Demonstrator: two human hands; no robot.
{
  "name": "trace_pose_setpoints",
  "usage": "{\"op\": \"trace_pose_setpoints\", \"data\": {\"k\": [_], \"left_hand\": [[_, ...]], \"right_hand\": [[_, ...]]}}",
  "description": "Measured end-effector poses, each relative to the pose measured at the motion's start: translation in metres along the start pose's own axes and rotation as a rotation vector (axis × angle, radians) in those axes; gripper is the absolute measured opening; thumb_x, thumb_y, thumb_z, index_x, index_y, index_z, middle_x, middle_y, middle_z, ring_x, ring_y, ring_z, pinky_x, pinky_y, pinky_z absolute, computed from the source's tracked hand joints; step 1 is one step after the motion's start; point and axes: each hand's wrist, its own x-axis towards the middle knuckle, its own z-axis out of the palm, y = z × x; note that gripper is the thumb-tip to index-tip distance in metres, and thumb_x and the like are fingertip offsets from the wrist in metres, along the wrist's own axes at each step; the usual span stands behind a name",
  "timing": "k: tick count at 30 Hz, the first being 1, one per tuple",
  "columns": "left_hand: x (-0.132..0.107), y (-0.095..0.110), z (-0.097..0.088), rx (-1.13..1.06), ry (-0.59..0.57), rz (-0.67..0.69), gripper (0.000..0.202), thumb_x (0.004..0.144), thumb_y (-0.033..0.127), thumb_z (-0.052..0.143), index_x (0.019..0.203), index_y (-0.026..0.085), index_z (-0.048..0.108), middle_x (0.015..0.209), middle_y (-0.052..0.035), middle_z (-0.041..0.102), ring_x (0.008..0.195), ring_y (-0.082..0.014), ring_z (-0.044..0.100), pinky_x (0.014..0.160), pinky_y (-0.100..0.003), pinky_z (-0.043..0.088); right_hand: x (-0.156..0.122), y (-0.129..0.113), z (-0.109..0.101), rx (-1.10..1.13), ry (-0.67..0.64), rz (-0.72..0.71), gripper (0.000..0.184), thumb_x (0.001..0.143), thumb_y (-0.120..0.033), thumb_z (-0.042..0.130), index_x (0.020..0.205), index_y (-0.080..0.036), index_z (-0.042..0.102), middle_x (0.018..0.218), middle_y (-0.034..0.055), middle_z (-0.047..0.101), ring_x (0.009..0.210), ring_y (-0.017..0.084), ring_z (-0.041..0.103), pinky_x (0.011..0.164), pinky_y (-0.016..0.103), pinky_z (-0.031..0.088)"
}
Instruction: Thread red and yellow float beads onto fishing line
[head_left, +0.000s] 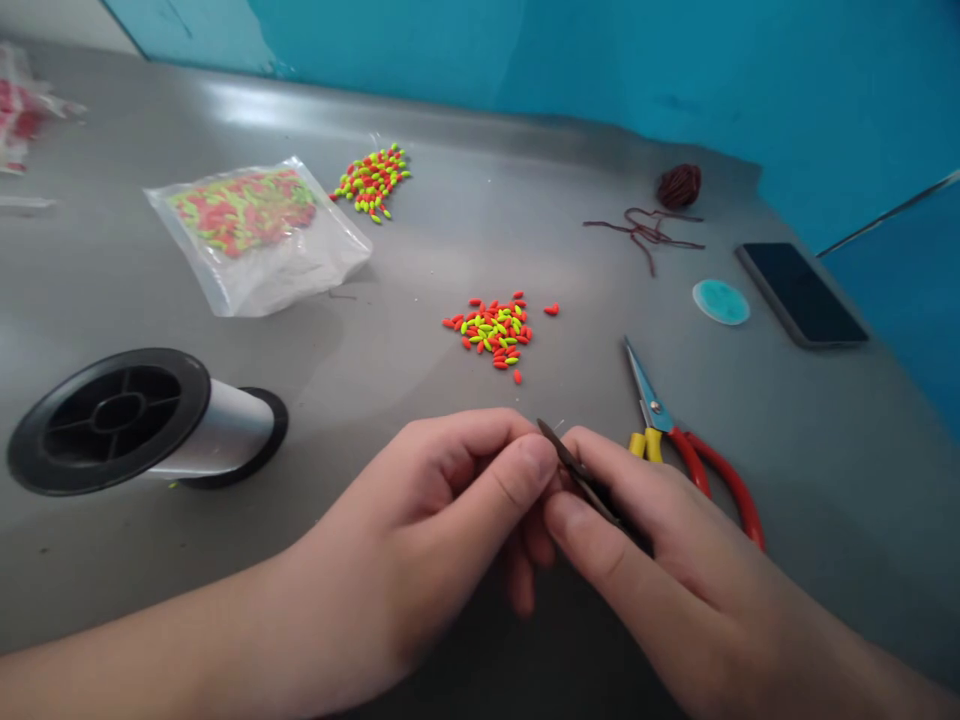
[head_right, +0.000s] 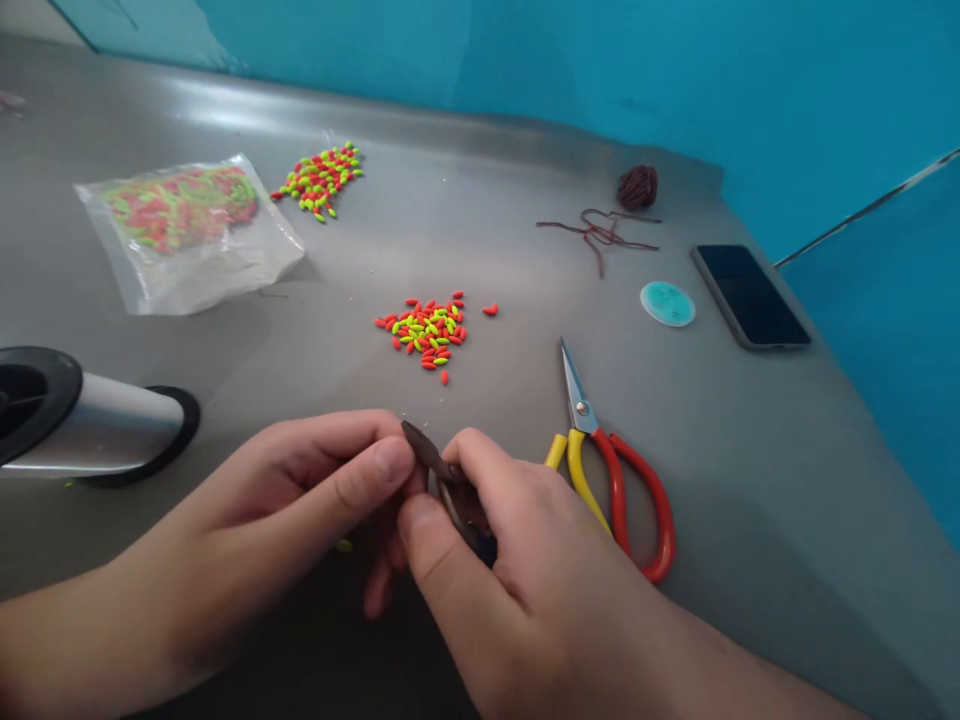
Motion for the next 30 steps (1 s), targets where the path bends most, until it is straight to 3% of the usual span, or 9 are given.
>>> {"op": "trace_pose_setpoints", "data": {"k": [4,10,15,19,25,27,30], "left_hand": [[0.0006,0.0004,-0.0011,-0.159,-0.079,-0.025,0.044,0.109,0.054,0.062,0.081,0.020,0.061,0.067,0.0050,0.065,0.059,-0.0082,0.061,0.060,-0.018,0.048],[-0.0022,0.0016,0.0010,0.145,0.037,0.017,0.042,0.112,0.049,0.054,0.082,0.022,0.063,0.064,0.0052,0.060,0.058,-0.0103,0.054,0.053,-0.019,0.042],[-0.0030,0.0023,0.0001,0.204,0.084,0.063,0.040,0.113,0.042,0.053,0.080,0.021,0.062,0.066,0.0061,0.055,0.059,-0.0089,0.047,0.053,-0.017,0.040],[-0.0019,0.0044,-0.0014,0.064,0.031,0.014,0.039,0.112,0.042,0.057,0.080,0.020,0.063,0.067,0.0063,0.051,0.059,-0.0079,0.040,0.050,-0.015,0.033],[-0.0008,0.0028,-0.0059,-0.424,-0.208,-0.190,0.040,0.111,0.048,0.060,0.081,0.021,0.058,0.063,0.0074,0.045,0.050,-0.0072,0.031,0.046,-0.017,0.030],[-0.0001,0.0033,-0.0064,-0.428,-0.225,-0.192,0.040,0.112,0.047,0.058,0.081,0.021,0.057,0.063,0.0074,0.045,0.050,-0.0072,0.031,0.047,-0.018,0.030],[0.0001,0.0054,-0.0055,-0.183,-0.128,-0.085,0.042,0.111,0.046,0.059,0.077,0.021,0.057,0.064,0.0066,0.046,0.055,-0.0084,0.035,0.049,-0.019,0.032]], "right_hand": [[-0.0013,-0.0027,-0.0002,0.052,-0.023,-0.002,0.027,0.107,-0.036,0.053,0.082,-0.028,0.059,0.068,-0.0021,0.071,0.060,0.018,0.067,0.051,0.028,0.049],[-0.0001,0.0015,0.0011,-0.015,0.119,-0.015,0.027,0.104,-0.040,0.059,0.081,-0.029,0.067,0.064,-0.0004,0.069,0.059,0.021,0.068,0.048,0.030,0.048],[0.0006,0.0061,-0.0006,-0.077,0.092,-0.046,0.022,0.105,-0.040,0.059,0.090,-0.030,0.072,0.059,-0.0016,0.065,0.052,0.021,0.063,0.046,0.031,0.046],[0.0017,0.0052,-0.0029,-0.101,0.111,-0.063,0.024,0.105,-0.039,0.056,0.088,-0.030,0.069,0.056,-0.0018,0.062,0.048,0.020,0.059,0.043,0.031,0.043],[0.0002,0.0021,-0.0014,-0.099,0.144,-0.055,0.022,0.104,-0.038,0.059,0.086,-0.030,0.069,0.055,-0.0016,0.062,0.048,0.022,0.061,0.042,0.032,0.042],[-0.0004,0.0022,-0.0018,-0.093,0.141,-0.043,0.021,0.104,-0.038,0.058,0.088,-0.031,0.070,0.055,-0.0013,0.063,0.049,0.022,0.062,0.043,0.032,0.043],[-0.0011,0.0027,-0.0035,-0.091,0.099,-0.040,0.019,0.103,-0.040,0.060,0.090,-0.032,0.072,0.056,-0.0013,0.064,0.049,0.023,0.062,0.042,0.033,0.044]]}}
